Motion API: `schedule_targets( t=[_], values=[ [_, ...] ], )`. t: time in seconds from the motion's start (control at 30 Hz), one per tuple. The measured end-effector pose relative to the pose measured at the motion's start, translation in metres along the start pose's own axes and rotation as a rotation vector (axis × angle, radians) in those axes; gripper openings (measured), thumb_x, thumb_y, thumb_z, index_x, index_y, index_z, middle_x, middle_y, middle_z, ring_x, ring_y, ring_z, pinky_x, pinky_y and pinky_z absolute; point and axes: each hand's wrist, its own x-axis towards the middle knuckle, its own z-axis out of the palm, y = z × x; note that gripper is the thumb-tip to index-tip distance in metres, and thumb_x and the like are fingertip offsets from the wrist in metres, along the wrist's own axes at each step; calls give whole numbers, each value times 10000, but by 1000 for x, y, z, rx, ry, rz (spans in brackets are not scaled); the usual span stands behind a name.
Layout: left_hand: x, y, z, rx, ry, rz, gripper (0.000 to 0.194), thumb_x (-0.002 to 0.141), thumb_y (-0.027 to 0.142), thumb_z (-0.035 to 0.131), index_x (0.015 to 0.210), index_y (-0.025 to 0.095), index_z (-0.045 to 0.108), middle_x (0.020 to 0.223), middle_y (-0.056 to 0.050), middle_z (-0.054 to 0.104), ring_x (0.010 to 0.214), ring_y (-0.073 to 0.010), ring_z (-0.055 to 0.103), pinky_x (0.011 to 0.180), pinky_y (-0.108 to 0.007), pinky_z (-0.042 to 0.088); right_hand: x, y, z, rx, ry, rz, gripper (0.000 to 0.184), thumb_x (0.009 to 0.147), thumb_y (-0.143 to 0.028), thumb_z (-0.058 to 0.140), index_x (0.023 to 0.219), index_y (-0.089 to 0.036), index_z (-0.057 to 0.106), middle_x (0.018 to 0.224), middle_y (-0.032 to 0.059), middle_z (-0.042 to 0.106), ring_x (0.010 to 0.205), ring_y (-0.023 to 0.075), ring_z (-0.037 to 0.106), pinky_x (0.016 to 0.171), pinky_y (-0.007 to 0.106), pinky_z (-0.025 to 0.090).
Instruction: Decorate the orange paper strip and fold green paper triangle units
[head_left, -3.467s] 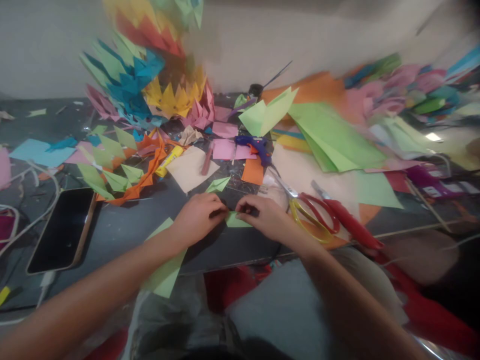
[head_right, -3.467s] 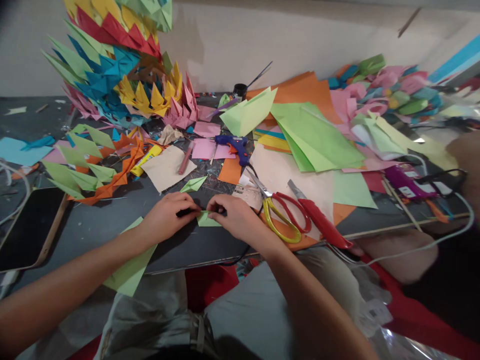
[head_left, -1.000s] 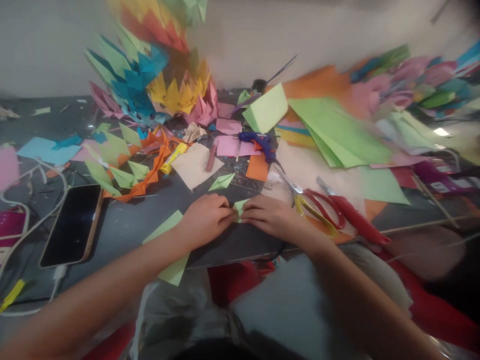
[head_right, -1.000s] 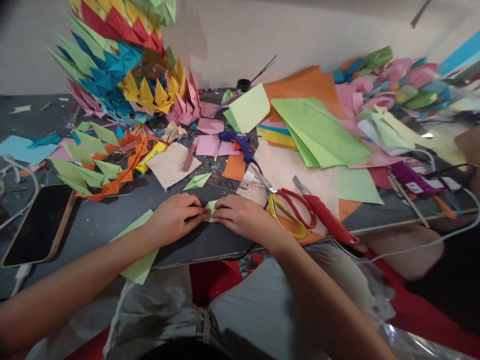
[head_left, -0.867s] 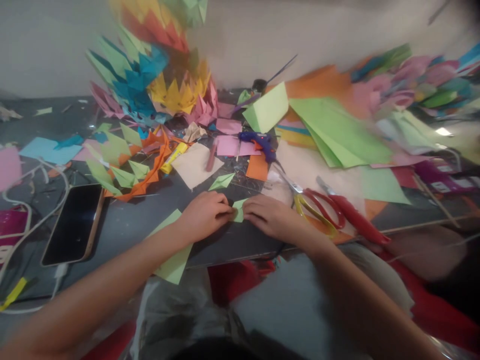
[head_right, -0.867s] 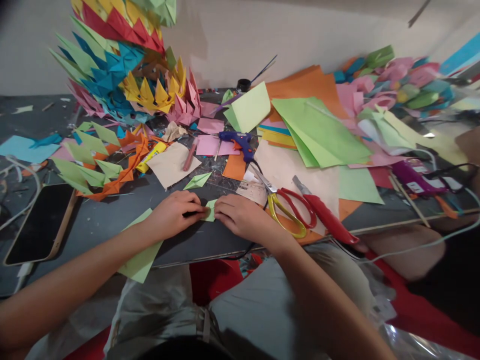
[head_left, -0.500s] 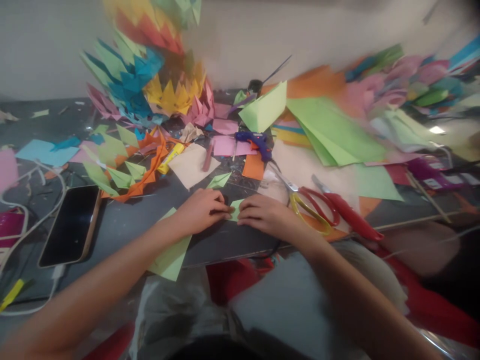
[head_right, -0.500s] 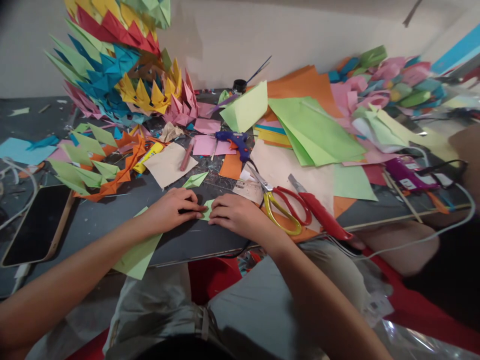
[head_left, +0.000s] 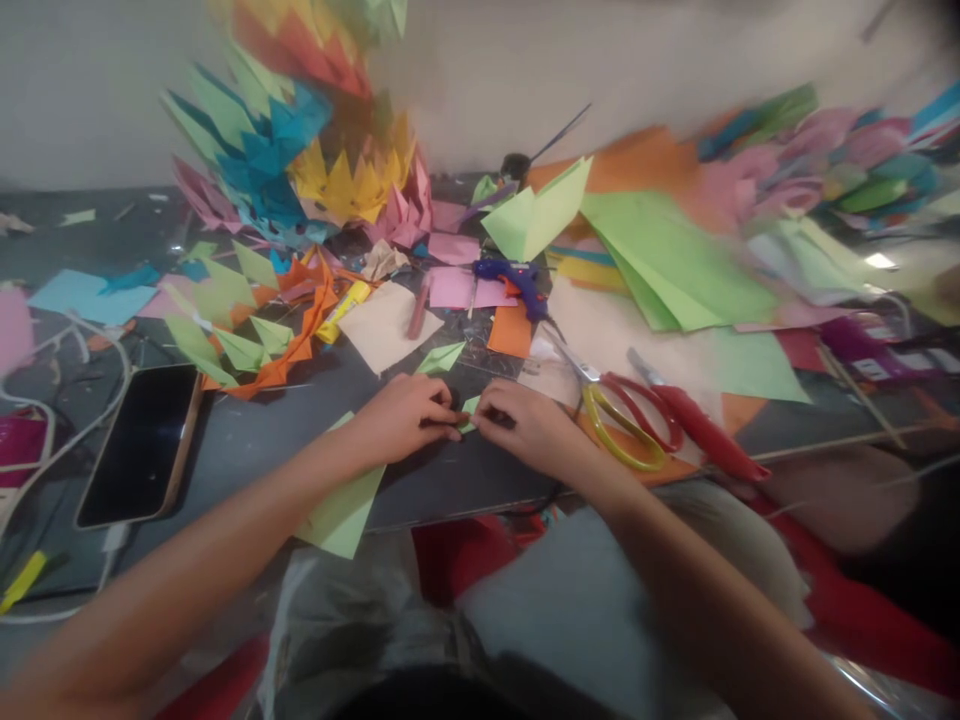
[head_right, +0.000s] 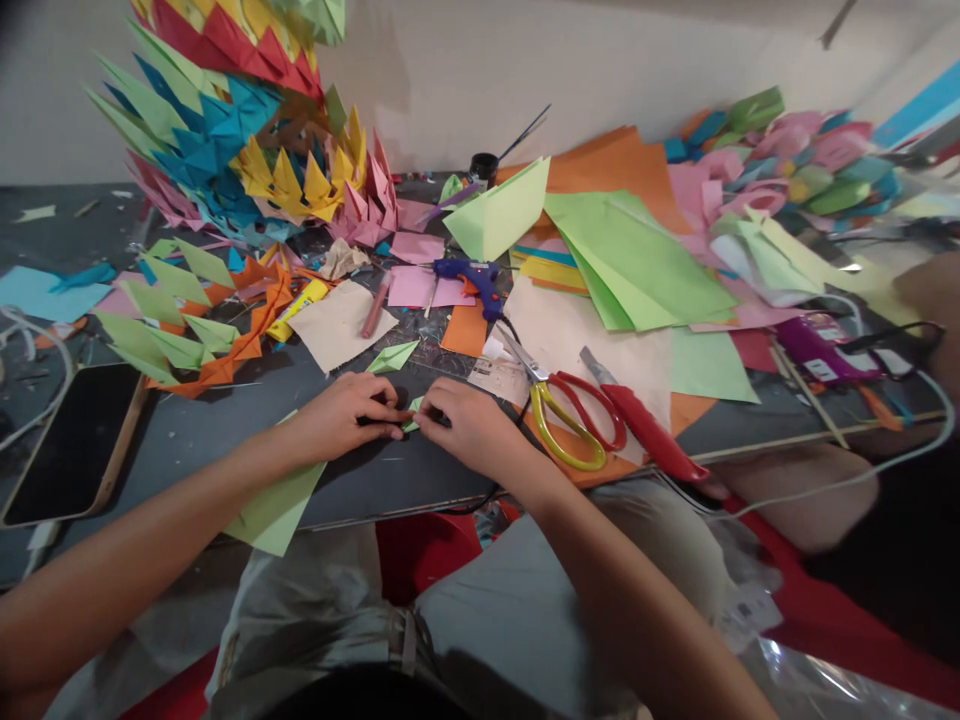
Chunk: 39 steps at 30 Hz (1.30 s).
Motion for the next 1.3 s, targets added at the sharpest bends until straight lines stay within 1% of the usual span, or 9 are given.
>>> schedule_targets(
  t=[0.17,0.3,0.53,0.6,0.7,0.83,0.97,1.1,1.3],
  values=[
    [0,2,0,-37,15,-33,183,802,316,638,958,243,701,851,-12,611,814,-156,536,749,-299,361,3,-1,3,7,33,42,130,797,-164,592,674,-160,549,682,-18,500,614,98,475,585,207,348],
    [-3,6,-2,-43,33,-37,130,806,308,633,871,230,713,840,-4,623,799,-145,557,757,-295,374,5,-1,4,27,30,72,130,770,-138,615,662,-157,546,664,-28,487,600,90,457,576,200,331],
    [-12,23,-6,268,2,147,241,852,255,498,774,161,705,854,-53,645,784,-172,557,680,-306,387,9,-6,2,46,-17,137,149,748,-83,605,648,-157,522,663,-29,488,616,93,456,591,201,325],
    [-12,26,-6,312,14,160,258,852,258,491,750,154,703,841,-57,644,787,-175,557,675,-307,391,9,-7,2,39,-24,139,148,747,-78,600,655,-159,517,675,-24,490,633,101,461,602,207,330],
    [-13,29,-4,370,65,132,292,860,270,479,702,165,701,805,-54,636,776,-172,549,670,-312,382,7,-7,2,21,-34,133,146,751,-110,618,677,-163,504,692,-17,488,647,113,458,606,219,332],
    [-14,31,-3,441,78,141,310,863,286,478,668,168,688,674,-37,590,707,-165,517,641,-321,354,5,-4,0,90,-31,126,153,775,-156,637,729,-168,491,728,-14,495,658,112,457,615,220,343],
    [-13,30,-3,445,82,172,286,862,273,482,685,159,676,625,-20,561,690,-163,498,643,-320,345,4,1,-5,159,-62,169,170,766,-107,626,728,-177,476,711,-29,485,627,102,440,595,215,339],
    [-12,29,-3,420,81,171,297,859,259,484,638,157,654,616,-15,552,677,-157,491,643,-317,341,6,5,-9,203,-121,184,184,744,-24,593,697,-171,493,701,-36,486,606,87,436,591,209,342],
    [-12,28,-5,356,31,135,296,862,263,473,676,165,681,649,-32,570,692,-160,505,651,-307,363,4,4,-9,206,-93,168,147,758,-44,602,720,-165,529,741,-24,509,631,87,466,609,209,371]
  ],
)
